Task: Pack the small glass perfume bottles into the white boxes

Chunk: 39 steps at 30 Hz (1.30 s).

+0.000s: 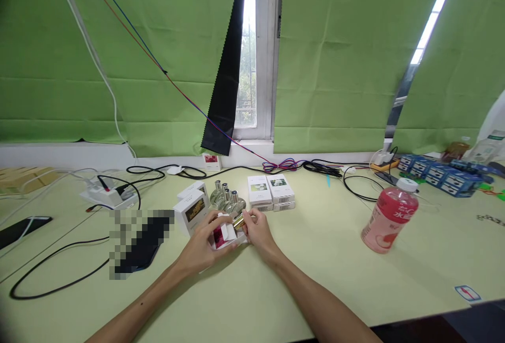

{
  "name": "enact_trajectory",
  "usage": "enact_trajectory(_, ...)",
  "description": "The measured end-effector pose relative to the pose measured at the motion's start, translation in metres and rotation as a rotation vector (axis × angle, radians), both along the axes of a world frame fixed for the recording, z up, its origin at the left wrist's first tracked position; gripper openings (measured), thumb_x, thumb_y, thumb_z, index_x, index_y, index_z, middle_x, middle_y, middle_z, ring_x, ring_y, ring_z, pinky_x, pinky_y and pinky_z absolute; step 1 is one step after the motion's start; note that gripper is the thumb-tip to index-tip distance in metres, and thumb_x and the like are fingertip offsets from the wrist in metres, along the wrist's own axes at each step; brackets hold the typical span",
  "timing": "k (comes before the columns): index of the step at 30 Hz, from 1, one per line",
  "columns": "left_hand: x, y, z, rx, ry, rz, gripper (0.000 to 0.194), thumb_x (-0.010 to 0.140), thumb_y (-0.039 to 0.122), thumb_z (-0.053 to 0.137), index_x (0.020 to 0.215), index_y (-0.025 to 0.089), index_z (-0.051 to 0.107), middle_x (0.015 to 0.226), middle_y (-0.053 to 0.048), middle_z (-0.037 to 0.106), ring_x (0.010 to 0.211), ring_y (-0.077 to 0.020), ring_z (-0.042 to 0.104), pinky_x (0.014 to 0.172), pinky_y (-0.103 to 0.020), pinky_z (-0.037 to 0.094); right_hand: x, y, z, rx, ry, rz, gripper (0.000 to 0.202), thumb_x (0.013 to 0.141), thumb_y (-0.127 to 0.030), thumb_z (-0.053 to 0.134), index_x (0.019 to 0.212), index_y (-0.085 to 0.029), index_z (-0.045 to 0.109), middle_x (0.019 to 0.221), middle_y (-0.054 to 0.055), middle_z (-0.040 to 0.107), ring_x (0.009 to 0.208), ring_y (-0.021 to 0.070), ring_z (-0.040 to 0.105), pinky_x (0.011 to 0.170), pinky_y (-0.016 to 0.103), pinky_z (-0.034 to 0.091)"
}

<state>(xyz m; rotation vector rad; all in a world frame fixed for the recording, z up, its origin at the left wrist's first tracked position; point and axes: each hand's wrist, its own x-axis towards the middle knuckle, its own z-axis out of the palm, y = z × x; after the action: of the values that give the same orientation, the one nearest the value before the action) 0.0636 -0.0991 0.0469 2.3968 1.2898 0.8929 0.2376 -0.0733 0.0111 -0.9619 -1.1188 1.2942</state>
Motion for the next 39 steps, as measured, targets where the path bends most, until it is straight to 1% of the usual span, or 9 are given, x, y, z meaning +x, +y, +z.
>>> enact_trajectory(12,-0.0017,0.0028,-0.0049,0.019,0.002,0.018,0.038,0.08,0.041,0.073,0.113,0.025,0.062,0.115,-0.007,0.057,0.09,-0.0214,0.063,0.074,-0.031,0.052,-0.0019,0.0012,-0.0025,-0.011,-0.001,0.003,0.056,0.068,-0.071,0.071,0.064,-0.023,0.043,0.043,-0.01,0.039,0.037,0.0063,0.031,0.036,0.02,0.02)
enact_trajectory(18,-0.0008,0.0001,-0.0018,0.029,-0.004,0.004,0.038,0.08,0.042,0.073,0.113,0.025,0.063,0.113,-0.007,0.058,0.093,-0.022,0.063,0.076,-0.031,0.053,-0.0018,-0.0003,-0.0028,-0.026,-0.036,0.011,0.051,0.071,-0.067,0.071,0.066,-0.022,0.047,0.046,-0.009,0.041,0.039,0.0071,0.034,0.037,0.02,0.023)
enact_trajectory(25,0.0,-0.0006,0.0018,0.013,0.003,-0.025,0.038,0.08,0.041,0.073,0.113,0.025,0.063,0.112,-0.007,0.058,0.092,-0.0219,0.063,0.077,-0.032,0.053,-0.0014,-0.0015,-0.0025,0.004,-0.095,0.022,0.049,0.076,-0.066,0.068,0.068,-0.021,0.05,0.049,-0.008,0.044,0.042,0.0078,0.037,0.038,0.021,0.028)
enact_trajectory(30,0.0001,-0.0011,0.0022,-0.013,0.004,0.003,0.04,0.08,0.042,0.072,0.115,0.024,0.063,0.112,-0.007,0.057,0.092,-0.022,0.063,0.077,-0.033,0.053,-0.0009,0.0017,-0.0077,-0.003,-0.08,0.052,0.047,0.079,-0.065,0.065,0.07,-0.021,0.051,0.051,-0.008,0.045,0.041,0.0075,0.036,0.038,0.02,0.025)
enact_trajectory(34,0.0,-0.0009,0.0012,-0.016,0.001,0.023,0.039,0.08,0.042,0.072,0.113,0.024,0.063,0.117,-0.008,0.057,0.092,-0.0223,0.064,0.076,-0.032,0.053,-0.0012,0.0014,-0.0059,-0.007,-0.067,0.051,0.048,0.076,-0.064,0.068,0.068,-0.02,0.05,0.05,-0.007,0.046,0.042,0.007,0.036,0.039,0.02,0.024)
enact_trajectory(39,0.0006,-0.0013,0.0017,0.012,-0.002,0.042,0.036,0.08,0.043,0.071,0.11,0.024,0.064,0.112,-0.007,0.058,0.087,-0.0203,0.064,0.073,-0.03,0.051,-0.0014,-0.0006,-0.0032,-0.003,-0.062,0.063,0.048,0.073,-0.063,0.07,0.067,-0.02,0.05,0.051,-0.007,0.047,0.042,0.0069,0.036,0.041,0.021,0.024)
